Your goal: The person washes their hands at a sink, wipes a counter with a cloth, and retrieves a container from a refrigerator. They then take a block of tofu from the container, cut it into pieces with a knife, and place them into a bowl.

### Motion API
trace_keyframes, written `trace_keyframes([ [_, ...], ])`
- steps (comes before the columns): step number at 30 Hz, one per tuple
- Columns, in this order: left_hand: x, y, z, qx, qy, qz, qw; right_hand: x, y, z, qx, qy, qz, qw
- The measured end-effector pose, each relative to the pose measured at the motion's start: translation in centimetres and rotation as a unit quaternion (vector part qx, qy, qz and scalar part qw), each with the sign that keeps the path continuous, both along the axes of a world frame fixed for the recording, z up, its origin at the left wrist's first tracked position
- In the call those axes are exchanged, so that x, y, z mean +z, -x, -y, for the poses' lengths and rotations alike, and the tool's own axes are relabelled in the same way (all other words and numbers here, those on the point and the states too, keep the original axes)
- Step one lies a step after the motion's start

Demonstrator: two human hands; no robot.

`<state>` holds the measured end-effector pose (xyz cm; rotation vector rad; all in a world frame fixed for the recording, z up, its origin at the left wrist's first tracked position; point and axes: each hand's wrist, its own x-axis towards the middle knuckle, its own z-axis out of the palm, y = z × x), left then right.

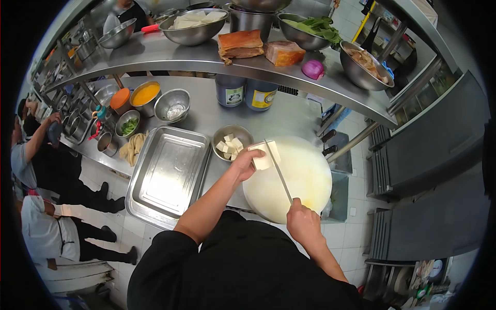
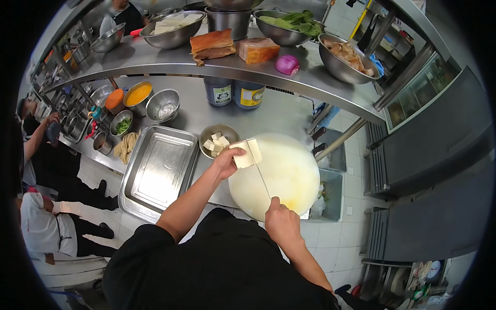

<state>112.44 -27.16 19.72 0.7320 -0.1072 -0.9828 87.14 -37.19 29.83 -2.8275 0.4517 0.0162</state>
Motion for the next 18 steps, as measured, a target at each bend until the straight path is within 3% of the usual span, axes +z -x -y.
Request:
trace_keyframes([
  [5, -0.6, 0.2, 0.1, 0.023, -0.049, 0.073, 0.996, 1.2, -0.3, -0.2, -0.007, -0.019, -0.053, 0.998],
  [8, 0.5, 0.5, -0.2, -0.001, -0.044, 0.048, 0.998, -0.1, -0.8, -0.1, -0.001, -0.052, -0.038, 0.998],
  [13, -2.3, 0.2, -0.3, -0.031, 0.018, -0.015, 0.999, -4.0, -1.6, 0.1, -0.006, -0.051, -0.029, 0.998],
  [18, -2.4, 1.1, -0.1, -0.02, 0.004, -0.032, 0.999, -2.8, -1.7, -0.1, 0.015, -0.019, -0.042, 0.999],
])
